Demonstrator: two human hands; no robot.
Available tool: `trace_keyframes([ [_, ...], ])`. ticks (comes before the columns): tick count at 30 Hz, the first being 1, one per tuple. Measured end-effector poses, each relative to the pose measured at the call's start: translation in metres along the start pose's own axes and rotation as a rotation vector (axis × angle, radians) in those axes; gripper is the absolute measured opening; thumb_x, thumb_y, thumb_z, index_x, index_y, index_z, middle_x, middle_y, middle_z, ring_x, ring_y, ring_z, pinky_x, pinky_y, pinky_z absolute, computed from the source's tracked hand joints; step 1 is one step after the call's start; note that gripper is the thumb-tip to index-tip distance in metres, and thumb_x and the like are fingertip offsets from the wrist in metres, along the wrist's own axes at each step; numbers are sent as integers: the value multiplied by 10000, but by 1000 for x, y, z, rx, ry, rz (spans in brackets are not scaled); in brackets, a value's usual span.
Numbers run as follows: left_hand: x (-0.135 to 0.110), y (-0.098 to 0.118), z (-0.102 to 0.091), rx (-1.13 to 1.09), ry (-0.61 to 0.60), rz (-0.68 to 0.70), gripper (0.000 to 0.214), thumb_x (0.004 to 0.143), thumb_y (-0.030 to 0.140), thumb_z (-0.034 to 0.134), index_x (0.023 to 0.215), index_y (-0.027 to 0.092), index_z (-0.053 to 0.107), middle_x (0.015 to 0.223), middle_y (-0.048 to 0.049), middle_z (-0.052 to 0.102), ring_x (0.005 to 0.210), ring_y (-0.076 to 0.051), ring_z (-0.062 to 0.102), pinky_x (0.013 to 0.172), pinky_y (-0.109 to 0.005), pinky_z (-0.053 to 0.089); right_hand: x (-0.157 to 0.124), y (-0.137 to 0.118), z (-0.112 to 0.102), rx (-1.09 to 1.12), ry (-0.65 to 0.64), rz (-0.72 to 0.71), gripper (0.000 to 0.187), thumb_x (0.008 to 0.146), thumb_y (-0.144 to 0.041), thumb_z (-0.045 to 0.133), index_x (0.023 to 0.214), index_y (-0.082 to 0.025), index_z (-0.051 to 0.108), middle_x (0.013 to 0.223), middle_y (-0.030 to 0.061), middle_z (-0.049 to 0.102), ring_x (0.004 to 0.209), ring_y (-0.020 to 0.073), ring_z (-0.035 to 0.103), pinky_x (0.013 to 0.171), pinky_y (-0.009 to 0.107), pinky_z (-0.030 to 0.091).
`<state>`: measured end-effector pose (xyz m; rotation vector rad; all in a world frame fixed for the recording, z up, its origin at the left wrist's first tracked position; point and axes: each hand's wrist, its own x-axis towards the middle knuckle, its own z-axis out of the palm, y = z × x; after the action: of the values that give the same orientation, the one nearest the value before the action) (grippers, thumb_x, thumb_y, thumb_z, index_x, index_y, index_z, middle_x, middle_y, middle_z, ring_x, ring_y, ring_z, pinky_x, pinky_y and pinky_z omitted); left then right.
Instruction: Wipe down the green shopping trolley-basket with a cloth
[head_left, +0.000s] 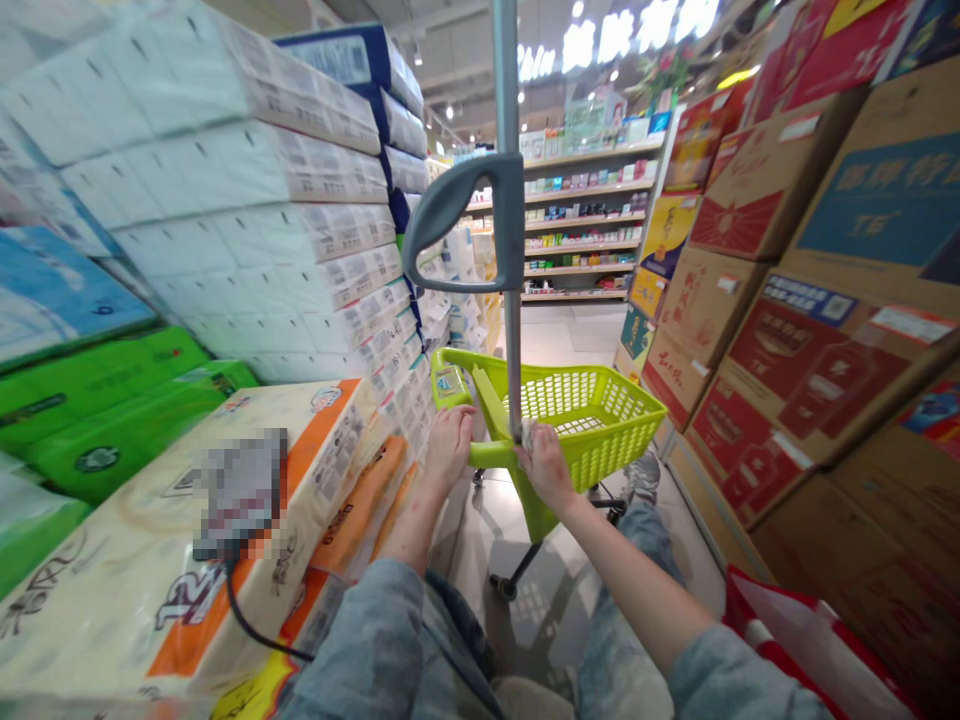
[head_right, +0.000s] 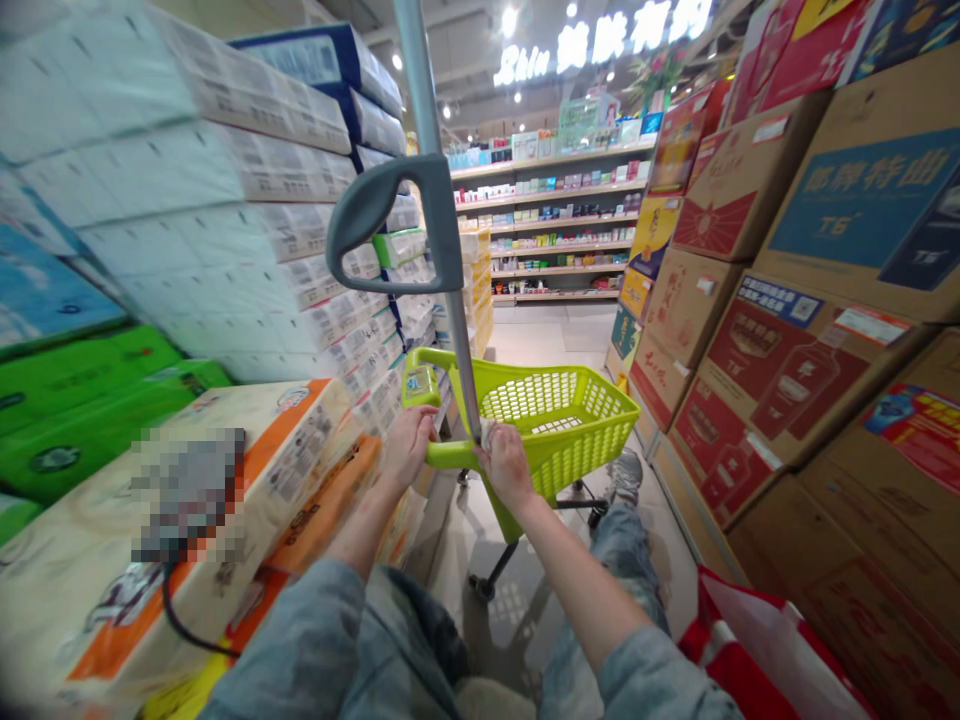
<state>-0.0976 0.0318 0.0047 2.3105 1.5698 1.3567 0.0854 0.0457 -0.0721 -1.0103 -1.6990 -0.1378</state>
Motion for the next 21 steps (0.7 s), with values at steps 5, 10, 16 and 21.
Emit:
trace_keyframes([
  [5, -2, 1, 2, -4, 46, -12, 282, 952, 275, 306, 986, 190, 573, 913, -56, 656, 991, -200, 578, 979, -409, 400, -17, -10, -14, -66, 69, -48, 175, 922, -262, 473, 983, -176, 612, 1053, 134, 553, 1015, 247, 519, 877, 446, 498],
  [10, -3, 0, 6, -6, 73, -16, 282, 951, 276, 305, 969, 186, 572, 886, -53, 648, 971, -198, 579, 944, -394, 421, -32, -23, -15, -86, 139, -63, 258, 914, -233, 498, 1143, -207, 615, 1172, 139, 490, 1124, 253, 500, 907, 429, 505],
  [16, -4, 1, 9, -8, 115, -29, 276, 947, 274, 308, 934, 195, 573, 860, -43, 646, 940, -193, 586, 916, -383, 434, -21, -52, -12, -171, 70, -114, 344, 923, -228, 495, 1259, -206, 563, 1118, 126, 529, 1068, 232, 511, 870, 383, 503],
  [21, -5, 3, 9, -4, 128, -37, 267, 948, 283, 316, 937, 201, 570, 841, -40, 647, 921, -193, 591, 888, -378, 445, 15, -80, -16, -392, -77, -17, 228, 925, -220, 470, 967, -156, 685, 872, 112, 558, 834, 222, 495, 738, 368, 460],
])
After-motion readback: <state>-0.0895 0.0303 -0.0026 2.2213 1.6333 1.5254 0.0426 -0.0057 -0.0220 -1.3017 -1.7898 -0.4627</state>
